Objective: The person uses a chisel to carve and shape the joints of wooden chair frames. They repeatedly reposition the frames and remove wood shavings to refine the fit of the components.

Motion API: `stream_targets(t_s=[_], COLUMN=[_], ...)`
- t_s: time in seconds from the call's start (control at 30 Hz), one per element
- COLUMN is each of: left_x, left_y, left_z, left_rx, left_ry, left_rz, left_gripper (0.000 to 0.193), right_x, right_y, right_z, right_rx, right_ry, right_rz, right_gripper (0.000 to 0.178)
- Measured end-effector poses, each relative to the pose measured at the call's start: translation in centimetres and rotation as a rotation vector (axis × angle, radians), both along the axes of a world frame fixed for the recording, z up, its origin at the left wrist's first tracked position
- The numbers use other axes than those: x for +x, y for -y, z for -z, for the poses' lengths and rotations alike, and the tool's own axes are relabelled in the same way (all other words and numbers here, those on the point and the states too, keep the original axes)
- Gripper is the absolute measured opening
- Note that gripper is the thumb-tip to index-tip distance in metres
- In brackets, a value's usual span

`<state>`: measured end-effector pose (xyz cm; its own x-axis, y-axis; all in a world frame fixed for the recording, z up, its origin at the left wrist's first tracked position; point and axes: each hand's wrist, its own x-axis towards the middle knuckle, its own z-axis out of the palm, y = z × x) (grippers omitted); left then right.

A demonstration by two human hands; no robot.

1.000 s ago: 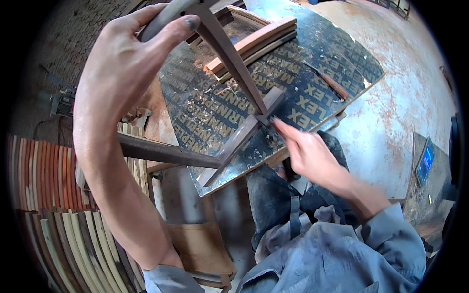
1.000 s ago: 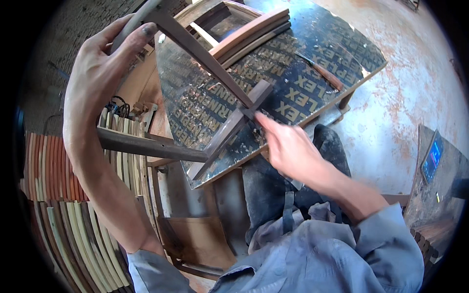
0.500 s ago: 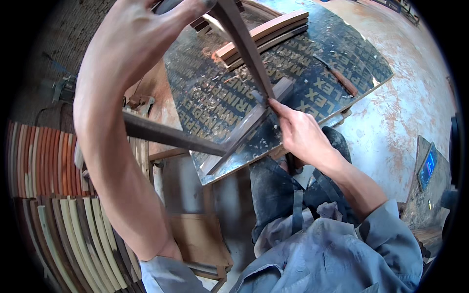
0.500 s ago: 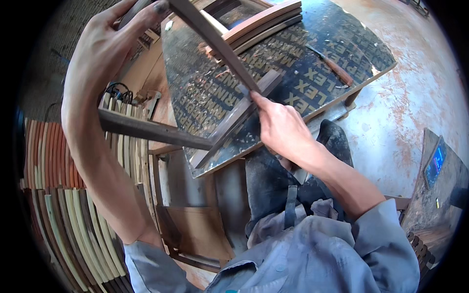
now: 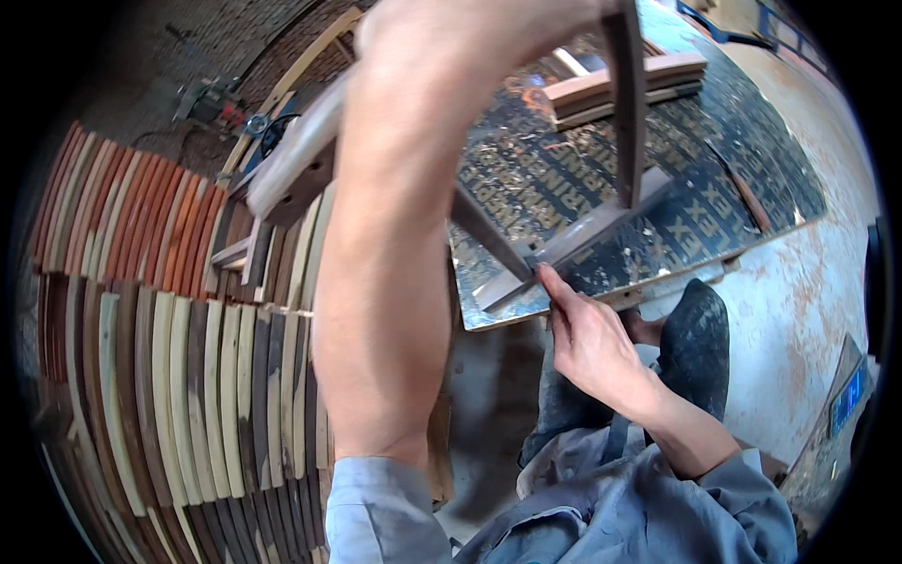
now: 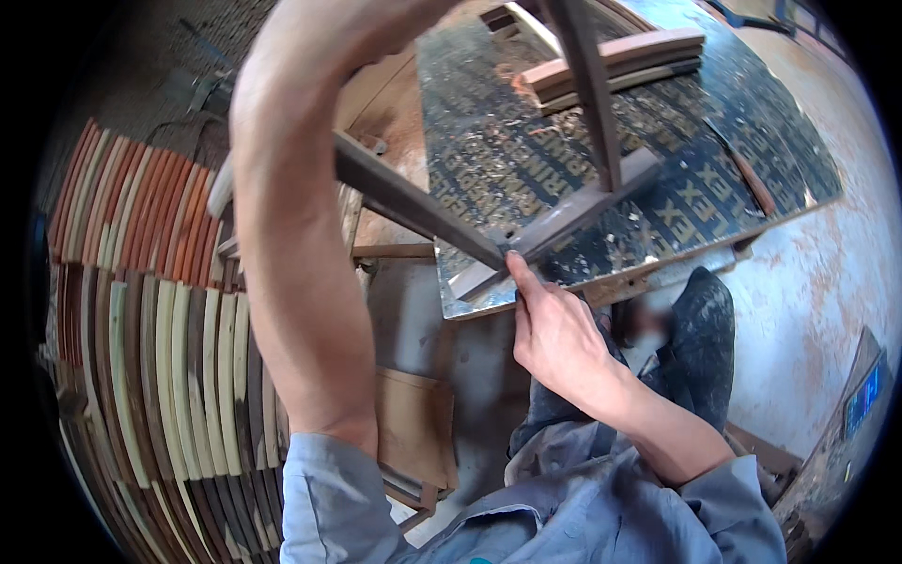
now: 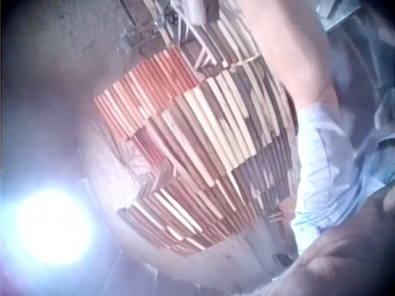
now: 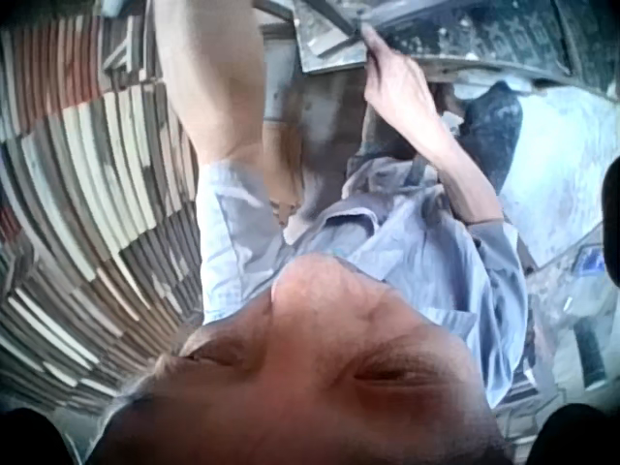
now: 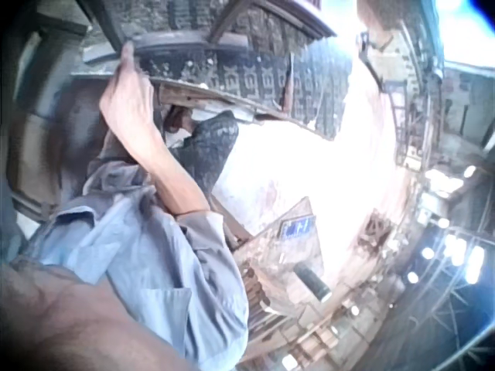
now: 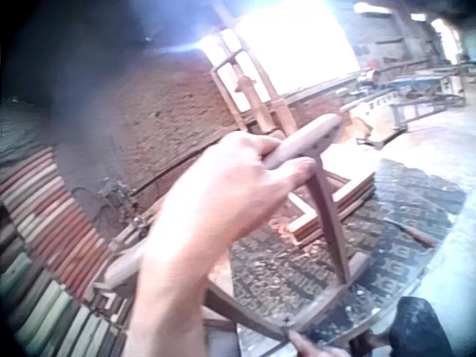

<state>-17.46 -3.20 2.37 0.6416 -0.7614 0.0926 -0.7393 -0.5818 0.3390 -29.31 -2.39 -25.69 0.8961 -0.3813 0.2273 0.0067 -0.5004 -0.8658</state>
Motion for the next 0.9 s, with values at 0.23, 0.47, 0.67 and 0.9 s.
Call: stream_targets(t_s=[0.23, 0.47, 0.67, 0.9], left_x=[2.2, 3.3, 8.2, 4.0], left_y=[-1.9, -1.1, 1.2, -1.9], left_z=[0.5, 2.9, 2.6, 3.4], left_rx=[-0.091, -0.215, 0.058, -0.180], left_ry=[0.154, 0.374, 0.823, 0.509], left_rz=[0.121, 0.268, 0.487, 0.318], left_gripper=[0.038, 0.037, 0.037, 0.039], right_x=[-0.5, -5.3, -4.1, 0.8], right_y=[-1.0, -2.8, -4.9, -6.1], right_z=[-1.4, -0.3, -1.3, 0.0], right_rx=[-0.028, 0.150, 0.231, 0.237], right_ry=[-0.028, -0.018, -0.129, -0.068], right_rz=[-0.075, -0.033, -0.156, -0.049], right_gripper=[0.052, 0.064, 0.065, 0.057])
